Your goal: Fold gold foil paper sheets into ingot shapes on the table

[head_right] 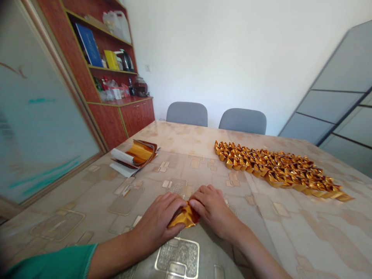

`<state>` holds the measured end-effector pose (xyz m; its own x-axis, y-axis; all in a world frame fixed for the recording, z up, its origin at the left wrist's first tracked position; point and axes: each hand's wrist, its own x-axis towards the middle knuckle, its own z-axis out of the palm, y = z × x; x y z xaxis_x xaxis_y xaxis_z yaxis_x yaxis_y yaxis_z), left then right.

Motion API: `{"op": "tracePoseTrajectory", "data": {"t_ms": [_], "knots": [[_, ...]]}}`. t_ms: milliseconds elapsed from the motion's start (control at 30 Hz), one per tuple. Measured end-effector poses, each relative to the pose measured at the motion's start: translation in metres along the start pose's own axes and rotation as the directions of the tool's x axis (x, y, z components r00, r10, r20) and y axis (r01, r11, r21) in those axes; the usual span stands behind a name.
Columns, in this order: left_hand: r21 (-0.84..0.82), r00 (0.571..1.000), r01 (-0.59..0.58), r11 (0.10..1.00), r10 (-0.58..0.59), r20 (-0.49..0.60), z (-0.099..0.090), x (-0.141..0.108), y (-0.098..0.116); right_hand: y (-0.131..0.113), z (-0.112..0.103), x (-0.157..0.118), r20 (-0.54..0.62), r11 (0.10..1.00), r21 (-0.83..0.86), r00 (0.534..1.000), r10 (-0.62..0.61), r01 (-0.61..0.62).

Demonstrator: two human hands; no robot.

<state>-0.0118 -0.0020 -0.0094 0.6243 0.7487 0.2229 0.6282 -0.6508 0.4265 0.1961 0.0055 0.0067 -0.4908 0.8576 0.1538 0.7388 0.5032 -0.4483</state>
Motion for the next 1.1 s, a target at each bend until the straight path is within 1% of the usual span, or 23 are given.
{"op": "tracePoseTrajectory", "data": {"t_ms": [133, 200, 267, 367, 433, 467, 500, 633, 700, 900, 1000, 1100], "knots": [[-0.016, 1.000, 0.011, 1.000, -0.011, 0.006, -0.001, 0.001, 0.001, 0.003, 0.004, 0.000, -0.043, 0.996, -0.047, 0.996, 0.080, -0.082], [-0.027, 1.000, 0.003, 1.000, -0.003, 0.000, 0.000, 0.000, 0.000, 0.004, 0.006, 0.000, -0.033, 0.996, -0.023, 0.996, 0.083, -0.084], [-0.032, 1.000, -0.003, 0.999, 0.003, -0.007, 0.000, 0.000, -0.001, 0.006, 0.005, -0.001, -0.048, 0.997, 0.006, 0.996, 0.081, -0.081], [-0.032, 1.000, -0.008, 0.999, 0.008, -0.003, 0.001, 0.001, -0.002, 0.010, 0.001, -0.003, -0.072, 0.993, 0.105, 0.995, 0.069, -0.062], [-0.034, 1.000, -0.007, 0.999, 0.008, 0.005, 0.000, 0.001, -0.002, 0.013, 0.000, -0.004, -0.069, 0.978, 0.198, 0.994, 0.082, -0.067], [-0.036, 1.000, -0.006, 0.999, 0.006, 0.007, 0.000, 0.001, -0.002, 0.014, 0.000, -0.004, -0.064, 0.973, 0.218, 0.993, 0.096, -0.080], [-0.038, 1.000, -0.004, 0.999, 0.004, 0.008, 0.000, 0.001, -0.002, 0.014, 0.001, -0.004, -0.059, 0.973, 0.212, 0.992, 0.110, -0.095], [-0.037, 1.000, 0.004, 0.999, -0.004, 0.005, -0.001, 0.000, -0.001, 0.011, 0.006, 0.001, -0.071, 0.981, 0.074, 0.980, 0.184, -0.179], [-0.037, 1.000, 0.003, 0.999, -0.003, 0.002, -0.001, 0.000, -0.001, 0.009, 0.006, 0.002, -0.074, 0.975, 0.052, 0.973, 0.219, -0.215], [-0.052, 1.000, -0.012, 0.999, 0.011, -0.007, 0.000, 0.001, -0.002, 0.007, 0.002, -0.002, -0.066, 0.967, 0.116, 0.970, 0.234, -0.226], [-0.066, 1.000, -0.028, 0.997, 0.027, -0.008, 0.000, 0.002, -0.002, 0.009, 0.005, -0.003, -0.064, 0.957, 0.156, 0.964, 0.257, -0.245], [-0.069, 0.999, -0.037, 0.997, 0.036, -0.017, 0.001, 0.000, -0.002, 0.010, 0.007, -0.004, -0.034, 0.942, 0.206, 0.960, 0.279, -0.267]]}}
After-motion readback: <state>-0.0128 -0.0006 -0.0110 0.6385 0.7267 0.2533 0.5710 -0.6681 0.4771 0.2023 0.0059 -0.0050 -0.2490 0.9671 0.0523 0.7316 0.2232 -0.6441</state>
